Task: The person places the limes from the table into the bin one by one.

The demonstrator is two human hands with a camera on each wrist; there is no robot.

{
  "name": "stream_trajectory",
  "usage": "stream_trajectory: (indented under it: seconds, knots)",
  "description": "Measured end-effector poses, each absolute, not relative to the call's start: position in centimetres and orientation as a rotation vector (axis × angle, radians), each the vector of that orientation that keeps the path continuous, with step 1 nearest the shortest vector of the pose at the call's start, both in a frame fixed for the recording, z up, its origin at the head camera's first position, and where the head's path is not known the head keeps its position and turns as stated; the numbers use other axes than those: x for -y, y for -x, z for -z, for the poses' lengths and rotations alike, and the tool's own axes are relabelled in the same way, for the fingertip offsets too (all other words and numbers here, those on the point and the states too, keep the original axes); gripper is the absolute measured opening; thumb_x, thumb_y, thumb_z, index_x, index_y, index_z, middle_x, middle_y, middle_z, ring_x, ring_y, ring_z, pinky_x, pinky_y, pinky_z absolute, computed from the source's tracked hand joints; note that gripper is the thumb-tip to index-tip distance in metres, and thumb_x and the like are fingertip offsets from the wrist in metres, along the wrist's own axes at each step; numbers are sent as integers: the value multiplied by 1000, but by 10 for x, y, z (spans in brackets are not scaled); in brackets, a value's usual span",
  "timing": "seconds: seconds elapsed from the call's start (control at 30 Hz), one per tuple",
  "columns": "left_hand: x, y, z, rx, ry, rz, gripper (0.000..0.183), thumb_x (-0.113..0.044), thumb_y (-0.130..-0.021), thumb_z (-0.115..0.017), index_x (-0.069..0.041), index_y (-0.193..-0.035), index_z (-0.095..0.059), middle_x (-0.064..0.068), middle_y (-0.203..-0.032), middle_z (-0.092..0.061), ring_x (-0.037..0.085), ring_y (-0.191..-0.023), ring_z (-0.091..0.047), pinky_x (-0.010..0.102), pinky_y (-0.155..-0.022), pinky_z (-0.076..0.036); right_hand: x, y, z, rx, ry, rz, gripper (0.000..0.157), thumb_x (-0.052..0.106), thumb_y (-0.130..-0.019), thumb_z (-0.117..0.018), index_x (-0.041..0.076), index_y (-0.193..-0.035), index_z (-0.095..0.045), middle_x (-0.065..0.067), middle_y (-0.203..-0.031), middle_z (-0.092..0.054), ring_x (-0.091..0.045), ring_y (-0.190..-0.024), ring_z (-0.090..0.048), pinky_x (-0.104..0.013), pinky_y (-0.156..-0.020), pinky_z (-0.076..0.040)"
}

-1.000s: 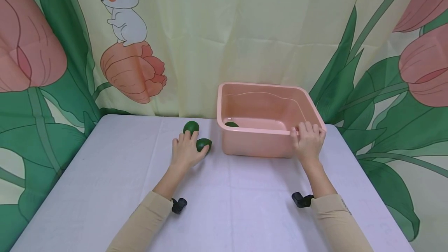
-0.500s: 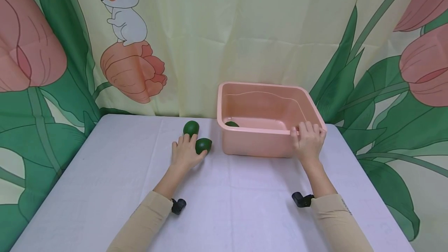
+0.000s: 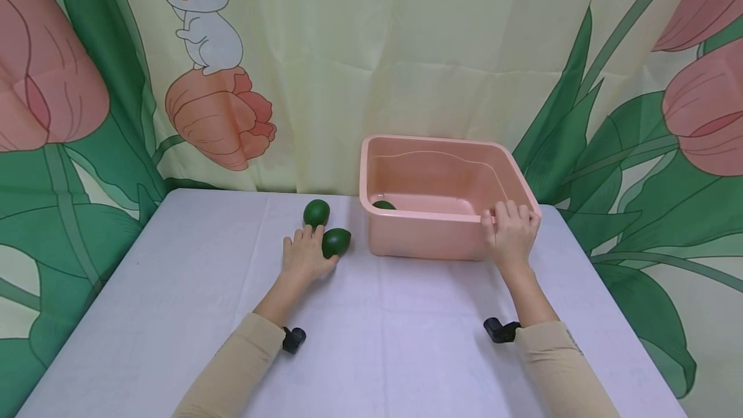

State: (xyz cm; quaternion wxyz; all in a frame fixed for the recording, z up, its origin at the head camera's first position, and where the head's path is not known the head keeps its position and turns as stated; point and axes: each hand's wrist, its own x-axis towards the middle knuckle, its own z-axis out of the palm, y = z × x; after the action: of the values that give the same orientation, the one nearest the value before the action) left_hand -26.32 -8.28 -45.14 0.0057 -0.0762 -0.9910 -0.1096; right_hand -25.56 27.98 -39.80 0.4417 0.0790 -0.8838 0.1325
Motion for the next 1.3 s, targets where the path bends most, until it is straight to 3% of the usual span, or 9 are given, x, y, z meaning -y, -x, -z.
stream_trajectory:
  seconds: [0.33, 0.67, 1.0, 1.17, 1.3]
  knots:
    - [84, 265, 452, 3139, 253, 333, 74, -46, -74, -62, -5, -132, -39, 18, -124, -44, 34, -107, -42, 51, -85, -33, -279, 256, 398, 2210, -197, -325, 51, 42, -93, -27, 0, -79, -53, -20, -78, -53, -37, -77, -43, -53, -78, -26]
    - [85, 267, 455, 3160, 265, 280, 72, -45, -75, -62, -4, -130, -40, 18, -121, -45, 34, -106, -44, 51, -84, -34, -278, 256, 397, 2213, -209, -335, 33, 28, -87, -39, -1, -79, -53, -20, -78, -53, -37, -77, -43, -53, -78, -26]
    - [83, 269, 458, 3156, 279, 281, 70, -43, -75, -63, -3, -128, -41, 19, -118, -46, 34, -104, -45, 51, -83, -35, -278, 257, 398, 2201, -208, -339, 46, 38, -91, -32, -1, -78, -53, -20, -77, -53, -37, -76, -43, -53, -78, -26]
    - [82, 269, 458, 3159, 284, 273, 71, -43, -75, -62, -3, -130, -41, 19, -120, -46, 35, -105, -45, 52, -84, -35, -278, 257, 399, 2179, -209, -345, 29, 26, -85, -42, -1, -78, -52, -20, -76, -52, -37, -75, -42, -54, -77, -25]
    - [82, 269, 459, 3157, 285, 256, 71, -43, -75, -62, -3, -131, -41, 19, -120, -46, 34, -106, -45, 52, -85, -34, -278, 257, 399, 2181, -200, -346, 25, 22, -82, -43, -1, -77, -52, -19, -76, -52, -37, -76, -42, -54, -78, -25]
